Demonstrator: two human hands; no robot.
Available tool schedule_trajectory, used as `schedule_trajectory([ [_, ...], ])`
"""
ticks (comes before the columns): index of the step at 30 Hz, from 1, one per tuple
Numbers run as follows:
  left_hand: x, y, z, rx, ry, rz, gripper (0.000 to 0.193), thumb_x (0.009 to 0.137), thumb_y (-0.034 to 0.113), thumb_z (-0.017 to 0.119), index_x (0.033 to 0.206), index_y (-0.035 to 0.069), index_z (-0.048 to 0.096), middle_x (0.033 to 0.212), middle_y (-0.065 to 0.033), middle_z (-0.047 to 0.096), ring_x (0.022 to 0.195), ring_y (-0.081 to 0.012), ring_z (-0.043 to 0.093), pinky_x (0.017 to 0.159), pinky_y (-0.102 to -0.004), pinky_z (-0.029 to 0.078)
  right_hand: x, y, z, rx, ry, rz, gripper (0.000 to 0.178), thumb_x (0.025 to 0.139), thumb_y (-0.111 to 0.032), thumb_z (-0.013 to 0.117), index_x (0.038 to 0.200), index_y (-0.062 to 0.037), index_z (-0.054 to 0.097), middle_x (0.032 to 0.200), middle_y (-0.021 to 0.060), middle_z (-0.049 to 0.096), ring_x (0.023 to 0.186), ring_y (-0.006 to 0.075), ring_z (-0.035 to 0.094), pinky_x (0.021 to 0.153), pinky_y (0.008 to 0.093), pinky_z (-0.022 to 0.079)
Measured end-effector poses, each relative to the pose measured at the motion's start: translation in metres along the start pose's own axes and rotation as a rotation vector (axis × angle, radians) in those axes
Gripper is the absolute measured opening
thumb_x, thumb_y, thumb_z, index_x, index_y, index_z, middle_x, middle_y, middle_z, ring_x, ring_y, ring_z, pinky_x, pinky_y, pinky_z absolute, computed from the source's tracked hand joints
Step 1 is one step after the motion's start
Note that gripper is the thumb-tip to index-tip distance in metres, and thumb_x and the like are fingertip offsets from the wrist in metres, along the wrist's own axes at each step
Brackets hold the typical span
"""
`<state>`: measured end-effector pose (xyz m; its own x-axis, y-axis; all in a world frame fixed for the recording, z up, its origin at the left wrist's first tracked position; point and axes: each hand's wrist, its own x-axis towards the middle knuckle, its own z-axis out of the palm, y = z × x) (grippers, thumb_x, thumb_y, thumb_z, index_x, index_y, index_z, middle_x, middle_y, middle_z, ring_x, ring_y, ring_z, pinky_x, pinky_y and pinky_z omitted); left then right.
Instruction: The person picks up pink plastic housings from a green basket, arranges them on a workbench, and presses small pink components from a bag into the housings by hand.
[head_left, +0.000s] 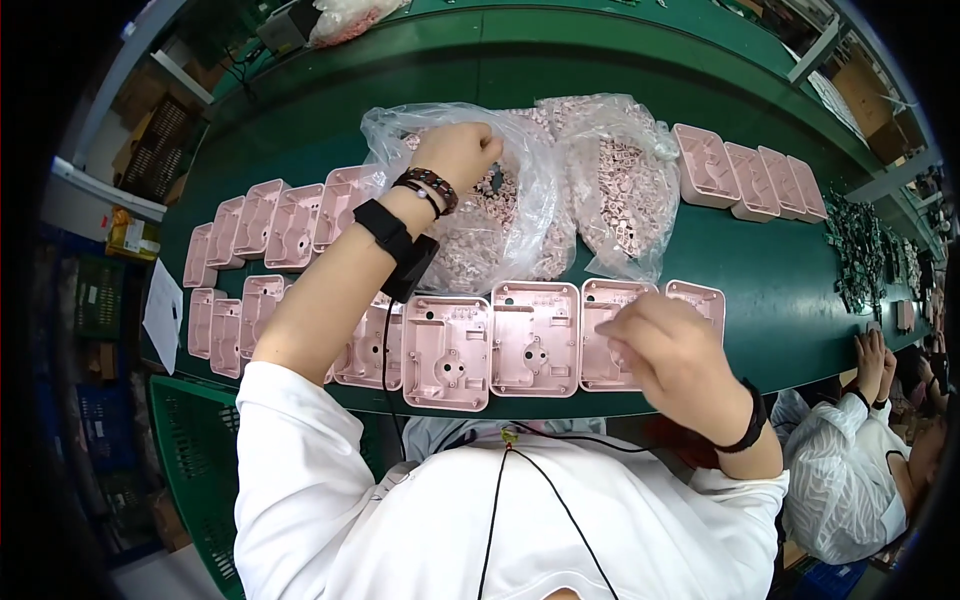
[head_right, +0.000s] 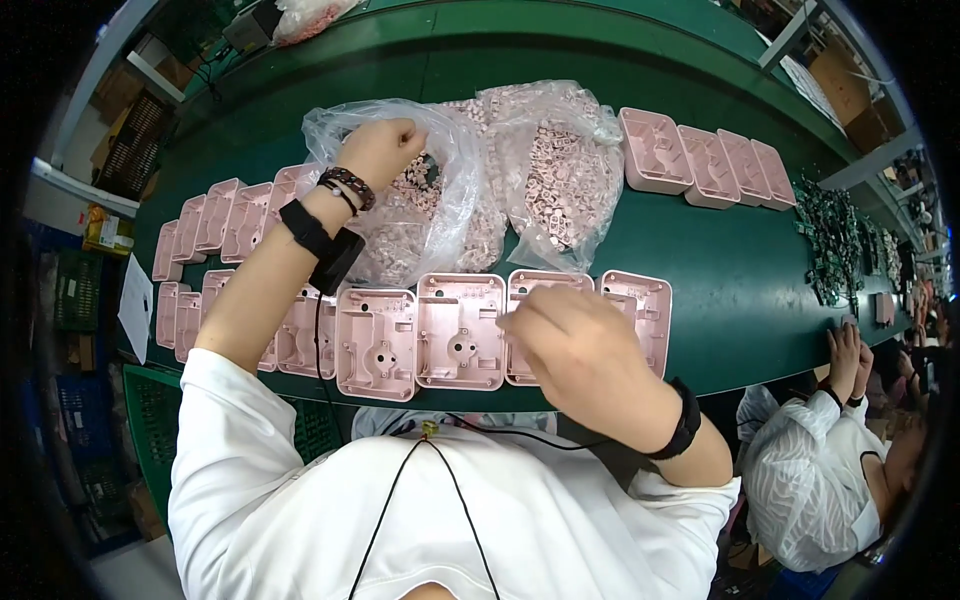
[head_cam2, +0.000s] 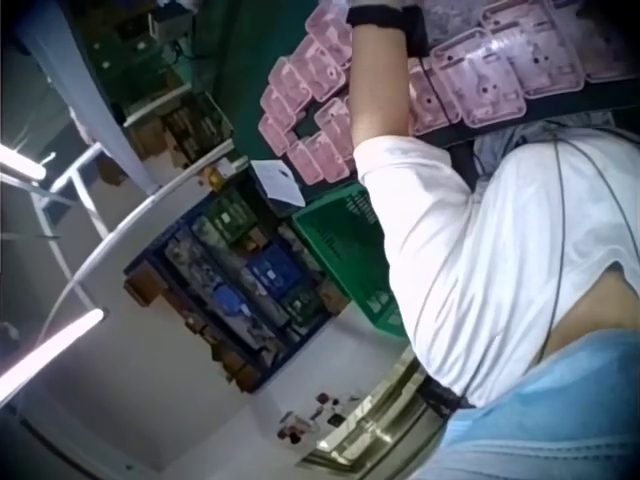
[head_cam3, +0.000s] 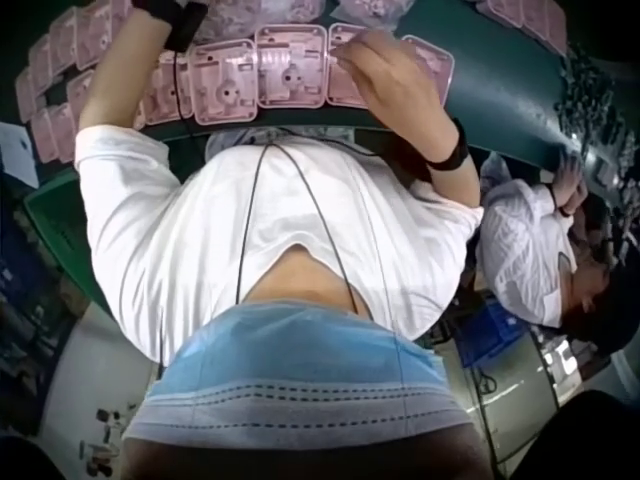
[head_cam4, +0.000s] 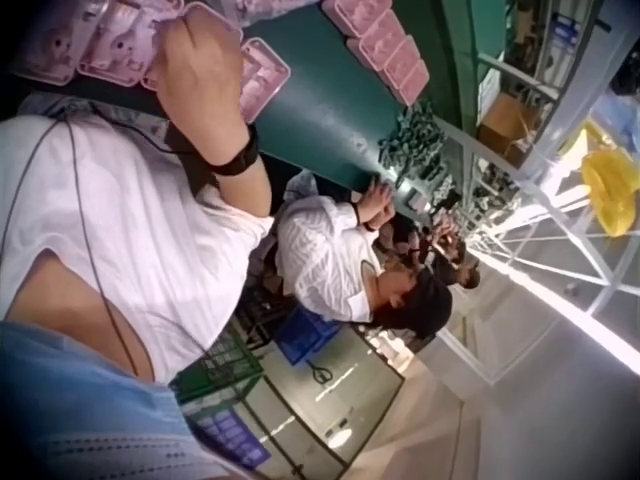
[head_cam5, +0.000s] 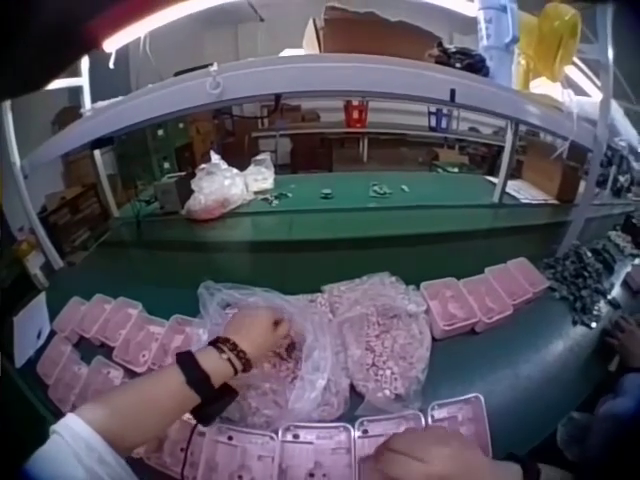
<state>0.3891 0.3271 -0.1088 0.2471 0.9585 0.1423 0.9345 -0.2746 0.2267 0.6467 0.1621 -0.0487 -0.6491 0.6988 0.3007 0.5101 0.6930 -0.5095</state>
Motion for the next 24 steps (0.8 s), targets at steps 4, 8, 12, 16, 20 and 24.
schedule_trajectory([
  [4,-0.008,-0.008,-0.021,-0.736,-0.078,-0.173,0.026,0.086,0.031,0.051,0.077,0.007,0.056,0.058,-0.0048,0.051,0.049,-0.0221,0.046,0.048,-0.0324,0.039,0.046,0.015,-0.002,0.056,0.065,0.017,0.011,0.079,-0.006,0.055,0.089,-0.0019,0.059,0.079,0.0148,0.055,0.075,0.0332,0.055,0.065,0.038,0.044],
  [8,-0.026,-0.007,-0.035,-1.97,-0.31,-0.429,0.019,0.088,0.023,0.05,0.077,0.007,0.053,0.055,0.0032,0.039,0.044,-0.0104,0.035,0.042,-0.0222,0.029,0.12,0.045,0.033,-0.206,-0.131,-0.03,0.012,0.08,-0.011,0.054,0.086,-0.0023,0.058,0.085,0.0156,0.059,0.082,0.0334,0.058,0.069,0.0412,0.045],
  [12,-0.065,-0.013,-0.05,-2.51,-0.171,-0.386,0.016,0.09,0.02,0.047,0.082,0.007,0.05,0.059,0.0054,0.032,0.047,-0.0052,0.029,0.041,-0.0178,0.023,0.194,0.073,0.095,-0.41,-0.285,-0.025,0.013,0.078,-0.008,0.052,0.087,-0.0049,0.06,0.087,0.0147,0.061,0.084,0.0326,0.06,0.071,0.0415,0.047],
  [16,-0.117,-0.039,-0.078,-2.663,-0.109,-0.379,0.017,0.093,0.022,0.043,0.087,0.007,0.05,0.064,0.0039,0.038,0.049,-0.0048,0.033,0.041,-0.0174,0.024,0.214,0.072,0.136,-0.506,-0.503,0.041,0.015,0.077,-0.008,0.052,0.089,-0.0064,0.061,0.086,0.0145,0.062,0.086,0.0322,0.06,0.072,0.0411,0.047],
  [20,-0.171,-0.077,-0.104,-2.596,0.046,-0.344,0.018,0.094,0.023,0.041,0.088,0.008,0.049,0.066,0.0035,0.039,0.051,-0.0038,0.033,0.041,-0.0168,0.024,0.215,0.078,0.147,-0.468,-0.486,0.037,0.016,0.076,-0.007,0.054,0.091,-0.0069,0.059,0.087,0.0141,0.063,0.086,0.0324,0.06,0.071,0.042,0.047],
  [24,-0.202,-0.109,-0.102,-2.436,0.017,-0.101,0.021,0.095,0.025,0.04,0.084,0.009,0.049,0.066,0.003,0.038,0.05,-0.0033,0.031,0.041,-0.0169,0.022,0.216,0.076,0.134,-0.367,-0.377,0.052,0.016,0.075,-0.005,0.057,0.091,-0.0073,0.057,0.086,0.0136,0.061,0.079,0.0296,0.06,0.069,0.0392,0.047],
])
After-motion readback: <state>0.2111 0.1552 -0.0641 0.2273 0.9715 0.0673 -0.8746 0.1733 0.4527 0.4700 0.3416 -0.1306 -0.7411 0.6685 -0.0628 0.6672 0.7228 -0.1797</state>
